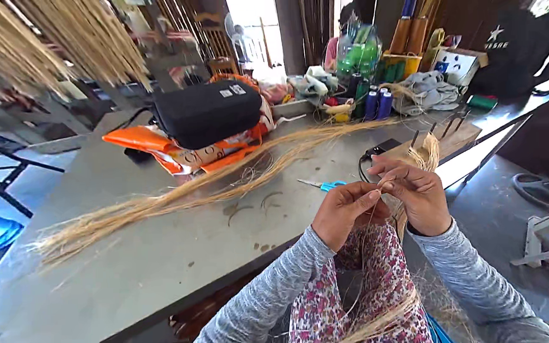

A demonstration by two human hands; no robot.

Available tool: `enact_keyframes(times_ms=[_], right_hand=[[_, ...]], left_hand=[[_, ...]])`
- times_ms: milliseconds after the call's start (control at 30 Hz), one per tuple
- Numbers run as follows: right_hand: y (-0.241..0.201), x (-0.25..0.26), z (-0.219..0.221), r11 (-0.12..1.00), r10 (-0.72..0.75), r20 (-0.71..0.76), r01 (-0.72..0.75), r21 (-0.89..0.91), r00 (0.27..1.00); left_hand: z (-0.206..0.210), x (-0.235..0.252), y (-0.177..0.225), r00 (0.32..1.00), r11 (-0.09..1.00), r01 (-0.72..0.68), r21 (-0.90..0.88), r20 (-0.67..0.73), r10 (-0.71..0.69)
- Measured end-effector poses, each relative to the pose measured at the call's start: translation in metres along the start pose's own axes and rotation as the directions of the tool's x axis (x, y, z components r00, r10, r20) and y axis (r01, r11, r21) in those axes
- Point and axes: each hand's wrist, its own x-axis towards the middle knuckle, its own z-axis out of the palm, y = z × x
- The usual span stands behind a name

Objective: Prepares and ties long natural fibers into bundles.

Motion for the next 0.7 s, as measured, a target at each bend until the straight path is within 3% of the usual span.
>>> enact_keyframes(times_ms=[133,233,300,367,500,700], right_hand=[[0.010,0.018,0.007,0.997,-0.051,-0.045,0.048,-0.055,0.998],[0.019,0.031,0.010,0.990,-0.099,-0.066,0.092,-0.109,0.993],[0.027,0.038,0.011,0.987,-0.099,-0.065,0.090,-0.132,0.993],[0.033,0.045,0.012,0.987,-0.088,-0.052,0.080,-0.142,0.995],[0.038,0.058,0.015,0.967,-0.100,-0.007,0.096,-0.235,0.995],[0.042,0.077,0.023,0.844,-0.255,0.082,0.263,-0.467,0.964]], left_hand=[[-0.008,0.019,0.016,0.995,0.995,0.061,0.077,-0.087,-0.055],[-0.023,0.035,0.020,0.987,0.941,-0.097,0.324,-0.089,0.132],[-0.034,0.043,0.023,0.960,0.833,-0.214,0.510,-0.048,0.277],[-0.046,0.051,0.026,0.943,0.751,-0.266,0.605,-0.001,0.334],[-0.065,0.061,0.038,0.947,0.704,-0.278,0.653,0.066,0.313],[-0.087,0.070,0.057,0.933,0.542,-0.319,0.778,0.158,0.323]])
